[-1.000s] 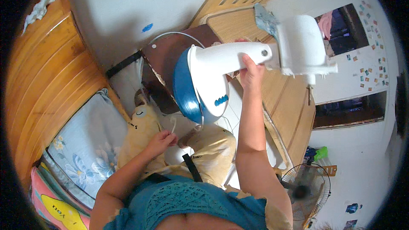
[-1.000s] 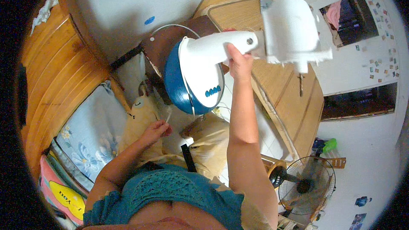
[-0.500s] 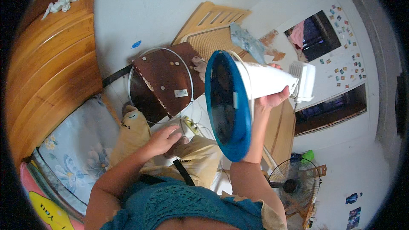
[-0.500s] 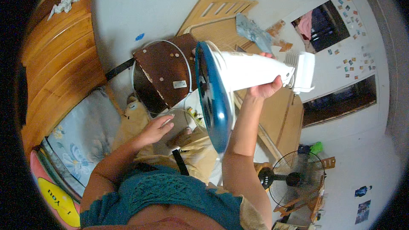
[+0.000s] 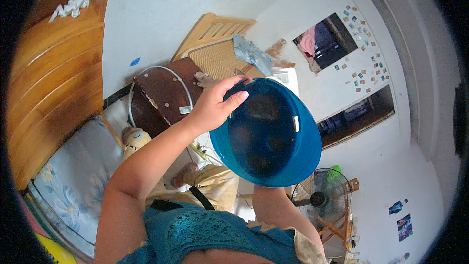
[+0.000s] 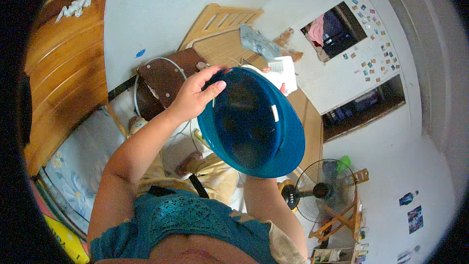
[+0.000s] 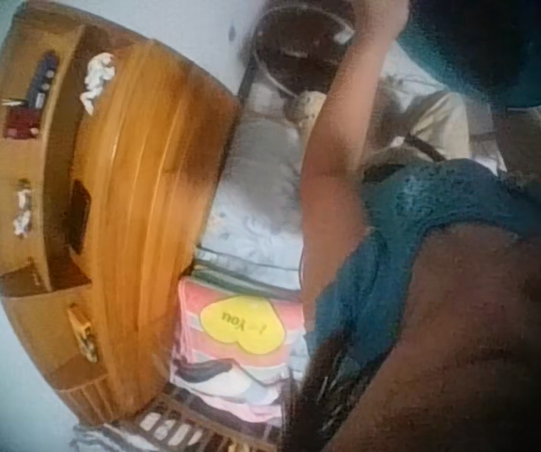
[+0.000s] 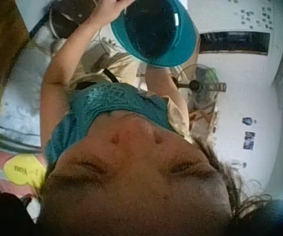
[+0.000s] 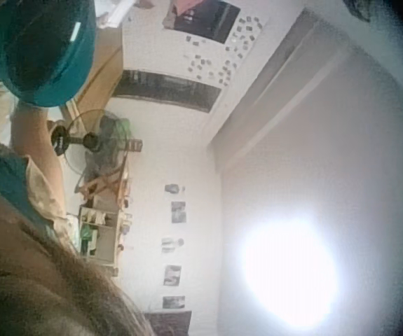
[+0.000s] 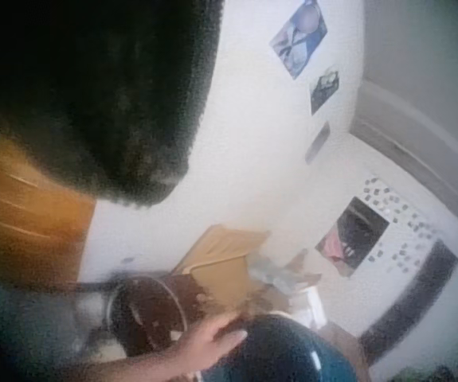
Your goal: The person disassembles a portable fan, removes a blue plastic guard, and uses a screwdriver to work on the internal base components.
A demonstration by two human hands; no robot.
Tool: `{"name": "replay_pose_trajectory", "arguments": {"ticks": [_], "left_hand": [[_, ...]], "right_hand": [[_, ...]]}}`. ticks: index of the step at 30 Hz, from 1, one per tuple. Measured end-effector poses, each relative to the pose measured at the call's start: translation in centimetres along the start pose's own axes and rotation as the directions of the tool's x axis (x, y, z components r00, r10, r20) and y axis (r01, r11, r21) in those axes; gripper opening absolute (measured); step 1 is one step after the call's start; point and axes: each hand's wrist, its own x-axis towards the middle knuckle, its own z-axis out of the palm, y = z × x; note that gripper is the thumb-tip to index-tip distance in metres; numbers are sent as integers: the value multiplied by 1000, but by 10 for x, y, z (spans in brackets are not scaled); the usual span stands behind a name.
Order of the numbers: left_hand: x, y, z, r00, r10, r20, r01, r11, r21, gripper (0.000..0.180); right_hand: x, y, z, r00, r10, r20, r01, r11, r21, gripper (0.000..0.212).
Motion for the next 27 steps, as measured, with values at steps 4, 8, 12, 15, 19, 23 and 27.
{"name": "replay_pose_trajectory", "arguments": {"ticks": [4,8,12,15,19,23,27], "left_hand": [[4,11,6,990,-98,101,109,988,-111,40],[11,16,1,949,-223,223,276,929,-247,41],[19,25,6,936,-188,299,285,902,-323,40],[28,35,10,919,-223,326,352,835,-422,42],[37,41,10,887,-275,370,417,822,-387,38],[42,40,16,879,-315,358,442,820,-364,34],[40,41,20,871,-348,346,462,821,-337,32]], "right_hand": [[-29,8,14,999,-1,-43,1,1000,15,62],[-49,13,21,996,1,-86,2,999,36,62],[-68,15,28,995,-6,-100,12,998,54,62],[-74,14,32,993,-1,-119,9,998,63,62],[-80,15,29,991,-4,-137,16,996,86,62],[-85,12,27,989,-5,-146,19,995,93,62],[-87,11,26,988,4,-152,13,994,106,62]]}}
